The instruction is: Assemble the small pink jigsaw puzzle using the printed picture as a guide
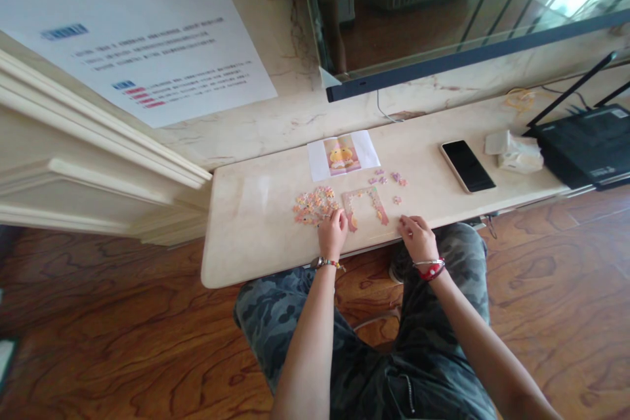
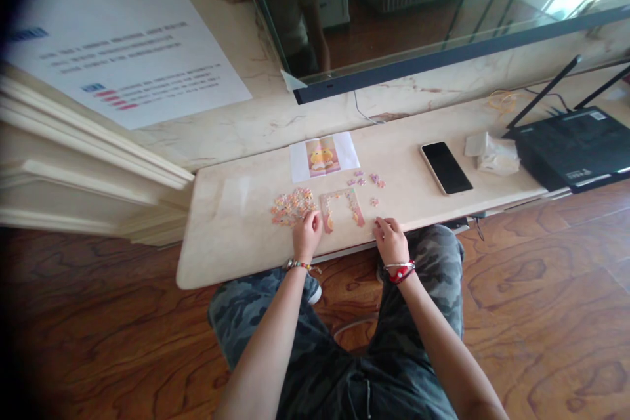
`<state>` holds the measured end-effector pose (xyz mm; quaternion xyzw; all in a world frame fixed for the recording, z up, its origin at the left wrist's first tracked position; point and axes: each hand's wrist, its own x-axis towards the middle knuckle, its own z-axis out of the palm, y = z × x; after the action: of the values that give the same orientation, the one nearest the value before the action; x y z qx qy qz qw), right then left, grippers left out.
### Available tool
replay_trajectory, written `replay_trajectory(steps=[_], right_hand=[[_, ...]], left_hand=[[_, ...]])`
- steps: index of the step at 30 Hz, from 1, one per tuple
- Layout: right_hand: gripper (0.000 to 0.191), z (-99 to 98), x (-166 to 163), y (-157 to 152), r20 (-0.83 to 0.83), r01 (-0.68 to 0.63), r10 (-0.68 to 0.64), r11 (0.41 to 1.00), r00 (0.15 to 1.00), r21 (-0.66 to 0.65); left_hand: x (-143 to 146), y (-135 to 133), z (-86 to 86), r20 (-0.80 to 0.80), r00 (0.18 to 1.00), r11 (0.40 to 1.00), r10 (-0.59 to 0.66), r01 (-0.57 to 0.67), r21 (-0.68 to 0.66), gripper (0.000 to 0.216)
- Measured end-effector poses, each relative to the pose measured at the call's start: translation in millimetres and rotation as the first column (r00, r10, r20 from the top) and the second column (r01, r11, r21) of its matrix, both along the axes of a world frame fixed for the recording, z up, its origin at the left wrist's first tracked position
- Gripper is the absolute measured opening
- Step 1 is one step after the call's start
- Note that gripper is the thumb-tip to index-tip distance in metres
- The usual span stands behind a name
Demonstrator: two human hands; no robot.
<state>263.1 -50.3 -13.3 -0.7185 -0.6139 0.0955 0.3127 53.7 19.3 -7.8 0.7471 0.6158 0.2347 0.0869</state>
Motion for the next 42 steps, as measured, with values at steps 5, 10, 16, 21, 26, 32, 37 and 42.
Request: replay_trajectory(steps=[5,10,16,21,26,32,37,42], right_hand=[[0.028,-2.3,-1,3,-0.051,-0.034,0.036,0.998,0.998,0.044],[0.030,3.1,5,4,-0.016,-0.301,0.305,0.946,0.952,0.119],[0.025,11.2,11,17,0.044,-0.554,0.553,0.825,0.832,0.111],[0.022,11.4,13,25,0.037,-0.592,0.592,0.798,0.805,0.112],[0.019,11.0,12,25,0.024,-0.594,0.596,0.797,0.803,0.106],[0.017,12.7,13,27,0.036,-0.594,0.594,0.798,0.804,0.103],[0.018,13.3,13,25,0.040,-0.578,0.577,0.811,0.816,0.086],[0.020,13.1,12,24,0.018,-0.546,0.546,0.835,0.838,0.065]], left_hand=[[0,0,1.7,0.001,1.000,1.000,-0.011,0.011,-0.008,0.020],[1,0,1.6,0.006,1.000,1.000,-0.009,0.009,-0.006,0.019],[0,0,1.4,-0.016,1.000,1.000,-0.002,0.002,-0.005,0.019],[0,0,0.8,-0.017,1.000,1.000,-0.015,0.015,-0.008,0.018],[0,0,1.3,-0.022,1.000,1.000,-0.003,0.003,-0.005,0.018],[0,0,1.1,-0.029,1.000,1.000,-0.005,0.004,-0.012,0.018],[0,1,0.1,-0.028,1.000,1.000,-0.003,0.003,-0.019,0.020],[0,1,-0.5,-0.022,1.000,0.999,-0.008,0.007,-0.034,0.019]])
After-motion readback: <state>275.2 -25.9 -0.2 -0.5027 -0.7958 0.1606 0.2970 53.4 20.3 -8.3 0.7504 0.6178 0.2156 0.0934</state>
